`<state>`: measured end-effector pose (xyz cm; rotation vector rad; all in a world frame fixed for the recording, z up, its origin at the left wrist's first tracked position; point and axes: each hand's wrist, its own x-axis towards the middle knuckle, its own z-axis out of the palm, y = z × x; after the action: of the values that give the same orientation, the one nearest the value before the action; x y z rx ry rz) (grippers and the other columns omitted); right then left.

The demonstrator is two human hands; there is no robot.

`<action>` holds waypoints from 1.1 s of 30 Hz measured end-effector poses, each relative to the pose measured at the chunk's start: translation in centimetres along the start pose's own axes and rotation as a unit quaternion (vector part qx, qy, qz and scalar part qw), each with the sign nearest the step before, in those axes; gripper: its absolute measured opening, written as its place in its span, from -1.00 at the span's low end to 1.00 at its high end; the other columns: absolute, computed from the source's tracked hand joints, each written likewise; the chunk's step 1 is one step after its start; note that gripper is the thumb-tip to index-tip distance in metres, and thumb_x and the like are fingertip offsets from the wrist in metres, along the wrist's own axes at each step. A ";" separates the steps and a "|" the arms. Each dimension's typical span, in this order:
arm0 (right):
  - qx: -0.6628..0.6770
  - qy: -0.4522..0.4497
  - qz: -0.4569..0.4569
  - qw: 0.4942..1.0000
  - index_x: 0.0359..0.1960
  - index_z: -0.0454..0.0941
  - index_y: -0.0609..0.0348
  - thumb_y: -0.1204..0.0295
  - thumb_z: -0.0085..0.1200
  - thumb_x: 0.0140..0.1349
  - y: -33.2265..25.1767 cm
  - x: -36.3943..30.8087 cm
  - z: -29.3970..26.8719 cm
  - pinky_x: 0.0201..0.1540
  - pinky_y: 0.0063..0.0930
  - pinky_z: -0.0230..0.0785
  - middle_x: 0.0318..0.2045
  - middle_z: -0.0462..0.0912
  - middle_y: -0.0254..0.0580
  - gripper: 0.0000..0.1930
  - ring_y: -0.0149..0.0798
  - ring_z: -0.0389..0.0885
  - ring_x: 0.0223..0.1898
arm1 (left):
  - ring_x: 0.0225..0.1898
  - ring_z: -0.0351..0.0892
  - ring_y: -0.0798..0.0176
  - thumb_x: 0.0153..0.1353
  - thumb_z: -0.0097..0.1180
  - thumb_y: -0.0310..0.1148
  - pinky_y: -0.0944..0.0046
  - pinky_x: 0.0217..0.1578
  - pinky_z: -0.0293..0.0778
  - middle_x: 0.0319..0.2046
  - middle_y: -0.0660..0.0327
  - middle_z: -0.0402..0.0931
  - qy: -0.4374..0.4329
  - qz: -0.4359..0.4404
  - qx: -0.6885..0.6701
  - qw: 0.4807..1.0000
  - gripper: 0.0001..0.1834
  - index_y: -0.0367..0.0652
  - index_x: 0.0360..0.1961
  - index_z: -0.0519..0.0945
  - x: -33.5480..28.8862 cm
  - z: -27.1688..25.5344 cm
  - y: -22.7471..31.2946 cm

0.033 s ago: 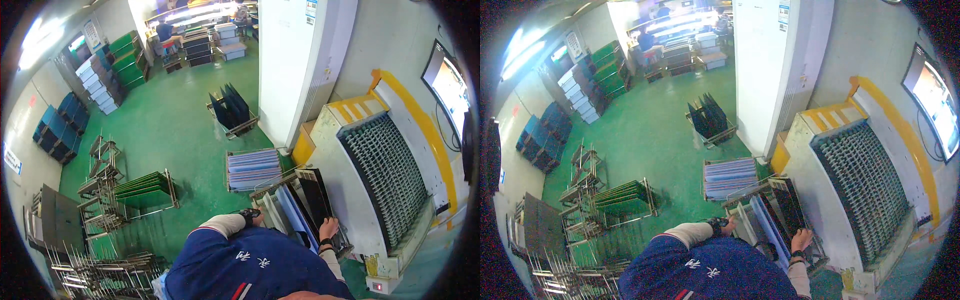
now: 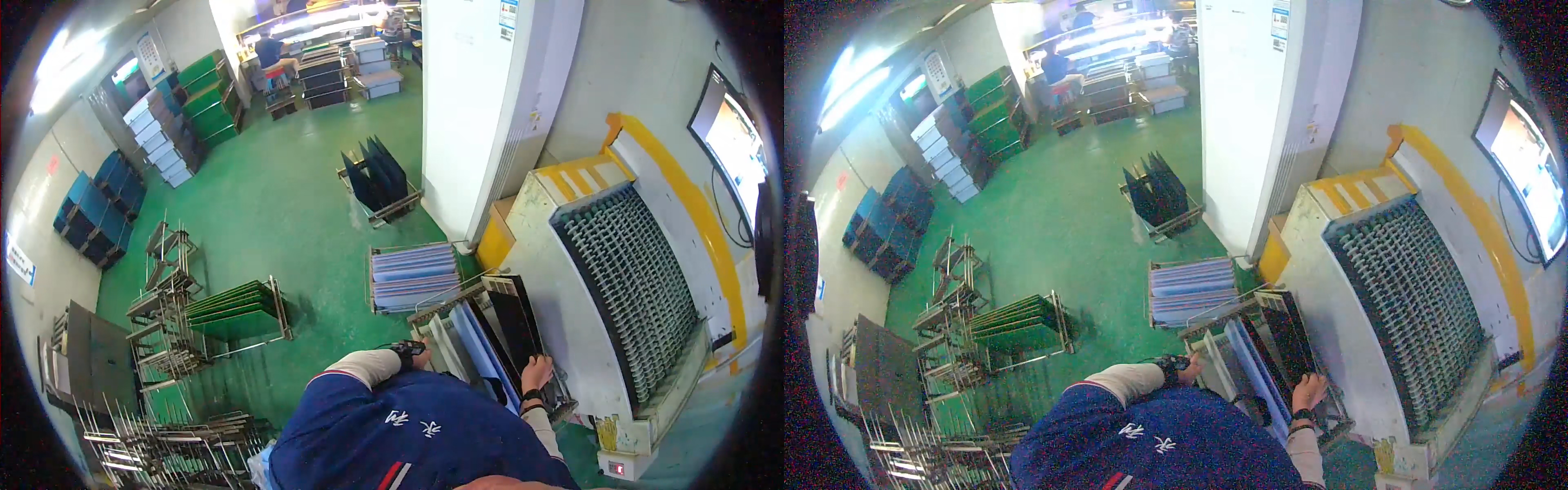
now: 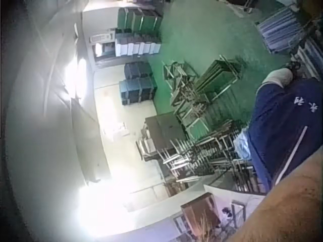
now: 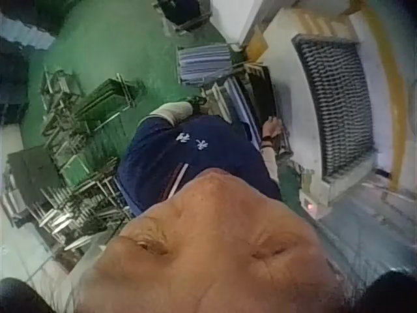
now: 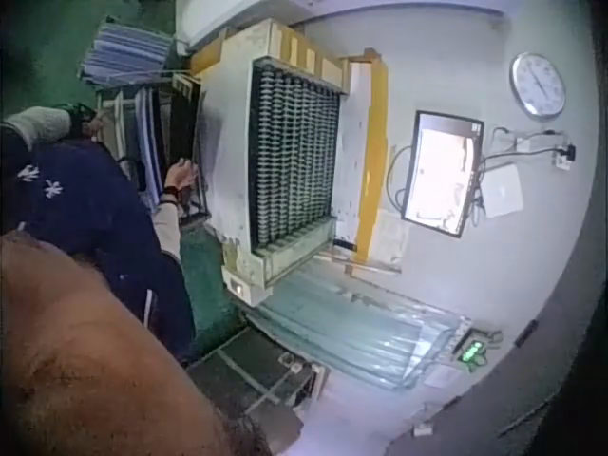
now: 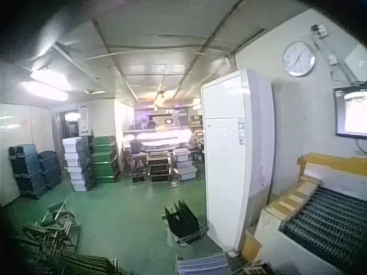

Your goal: Sorting circuit boards and loading them into a processing machine and onto metal storage racks.

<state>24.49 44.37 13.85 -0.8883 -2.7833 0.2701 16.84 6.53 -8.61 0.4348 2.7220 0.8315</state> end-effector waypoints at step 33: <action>0.013 0.003 -0.005 1.000 -0.24 0.61 0.17 0.32 0.10 0.24 -0.2 0.3 0.0 0.05 0.02 0.25 -0.11 0.51 -0.10 -0.81 0.05 0.43 0.02 | 0.50 -0.27 0.03 0.38 -0.09 -0.10 0.13 0.41 -0.15 0.49 0.00 -0.27 -0.121 -0.088 -0.158 0.976 -0.18 -0.19 0.48 -0.18 1.3 5.2 -3.3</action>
<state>24.11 44.40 13.97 -0.8682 -2.7705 0.3005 16.68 7.02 -14.91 0.2077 2.3129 1.0620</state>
